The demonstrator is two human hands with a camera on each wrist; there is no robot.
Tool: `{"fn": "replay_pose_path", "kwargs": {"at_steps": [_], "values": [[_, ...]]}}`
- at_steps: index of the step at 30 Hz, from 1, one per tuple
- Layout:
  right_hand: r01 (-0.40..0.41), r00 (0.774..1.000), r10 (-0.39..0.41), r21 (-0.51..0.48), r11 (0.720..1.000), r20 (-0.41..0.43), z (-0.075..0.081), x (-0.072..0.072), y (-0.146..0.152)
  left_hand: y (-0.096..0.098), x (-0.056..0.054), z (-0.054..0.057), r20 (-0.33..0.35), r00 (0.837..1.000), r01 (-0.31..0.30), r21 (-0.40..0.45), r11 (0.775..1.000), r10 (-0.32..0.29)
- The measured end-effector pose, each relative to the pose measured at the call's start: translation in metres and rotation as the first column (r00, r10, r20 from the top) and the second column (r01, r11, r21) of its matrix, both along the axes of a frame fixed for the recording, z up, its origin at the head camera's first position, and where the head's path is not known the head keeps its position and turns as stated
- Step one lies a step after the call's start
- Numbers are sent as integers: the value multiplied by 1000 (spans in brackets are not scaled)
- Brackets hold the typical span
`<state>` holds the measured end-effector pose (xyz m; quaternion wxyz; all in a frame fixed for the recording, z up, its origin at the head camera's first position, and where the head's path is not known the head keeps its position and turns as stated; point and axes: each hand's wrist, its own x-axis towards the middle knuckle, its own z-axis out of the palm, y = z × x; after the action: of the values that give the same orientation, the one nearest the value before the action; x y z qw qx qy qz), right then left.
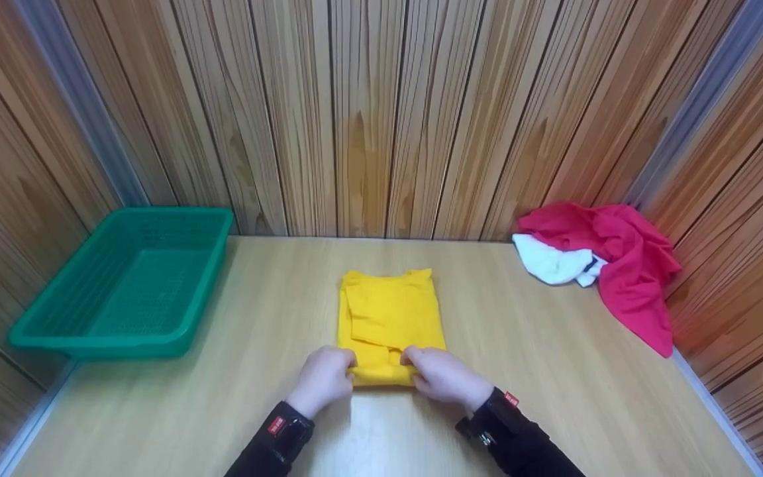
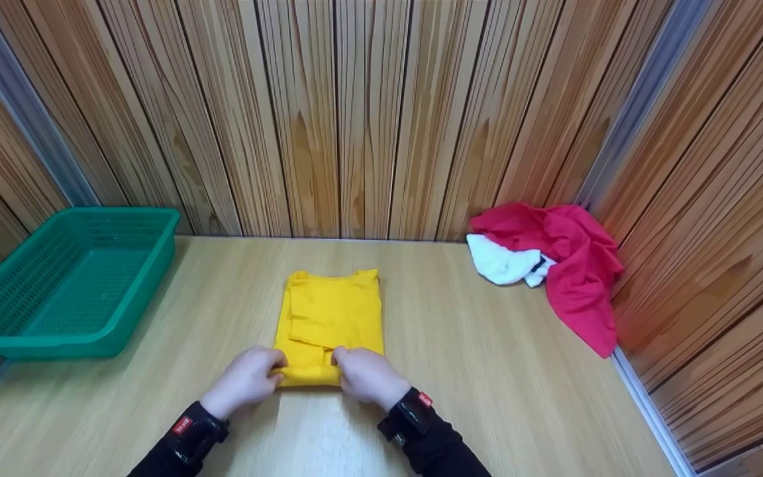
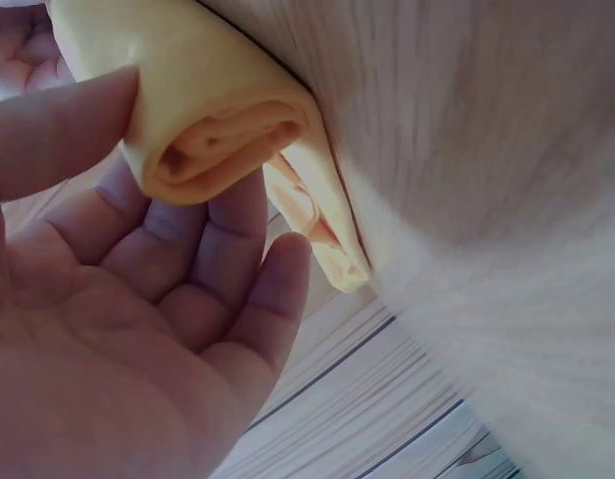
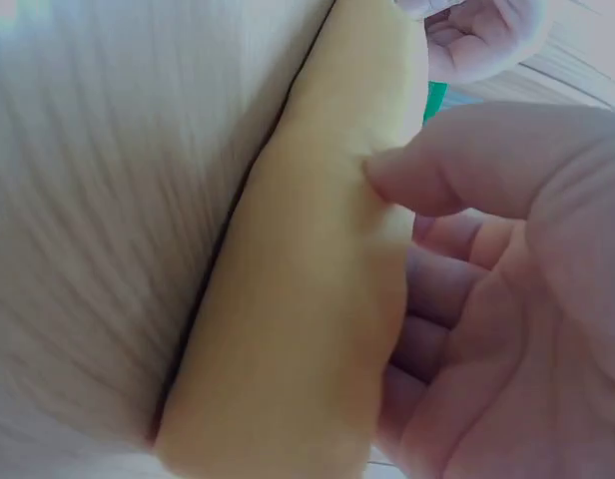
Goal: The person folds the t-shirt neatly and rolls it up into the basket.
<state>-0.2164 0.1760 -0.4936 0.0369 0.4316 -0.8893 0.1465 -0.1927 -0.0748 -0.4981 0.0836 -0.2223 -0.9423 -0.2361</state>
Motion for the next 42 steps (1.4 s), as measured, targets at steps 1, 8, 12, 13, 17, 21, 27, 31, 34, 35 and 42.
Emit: {"fn": "replay_pose_path", "kwargs": {"at_steps": [1,8,12,13,17,21,27,31,34,35,42], "values": [[3,1000,-3,3,1000,14,1,-1,0,0,-2,0,19,1000,-3,3,1000,3],[60,987,-64,36,998,148,2,-12,-2,-2,-14,3,175,985,-4,-5,1000,5],[63,988,-67,37,997,137,1,-18,-2,-5,-21,2,268,963,-38,28,999,29],[69,989,-73,41,997,126,0,-18,-2,-5,-22,2,273,961,-47,40,998,35],[117,989,-121,45,992,90,-2,-21,-3,-6,-24,1,245,968,-78,65,995,60],[153,986,-155,36,988,60,-5,-22,-5,-5,-28,0,233,969,-103,78,992,82],[162,987,-162,18,987,4,-9,-23,-7,-3,-34,-4,259,961,-116,65,991,95],[180,983,-180,-5,984,-30,-10,-21,-7,-2,-34,-3,247,964,-111,62,992,92],[196,978,-197,-29,980,-65,-10,-18,-7,-2,-34,-2,232,968,-107,58,993,91],[203,975,-206,-39,978,-81,-9,-16,-7,-2,-34,-2,234,968,-108,59,992,92],[229,943,-252,-126,965,-216,6,-3,-10,-2,-35,-5,222,972,-98,68,993,81]]}}
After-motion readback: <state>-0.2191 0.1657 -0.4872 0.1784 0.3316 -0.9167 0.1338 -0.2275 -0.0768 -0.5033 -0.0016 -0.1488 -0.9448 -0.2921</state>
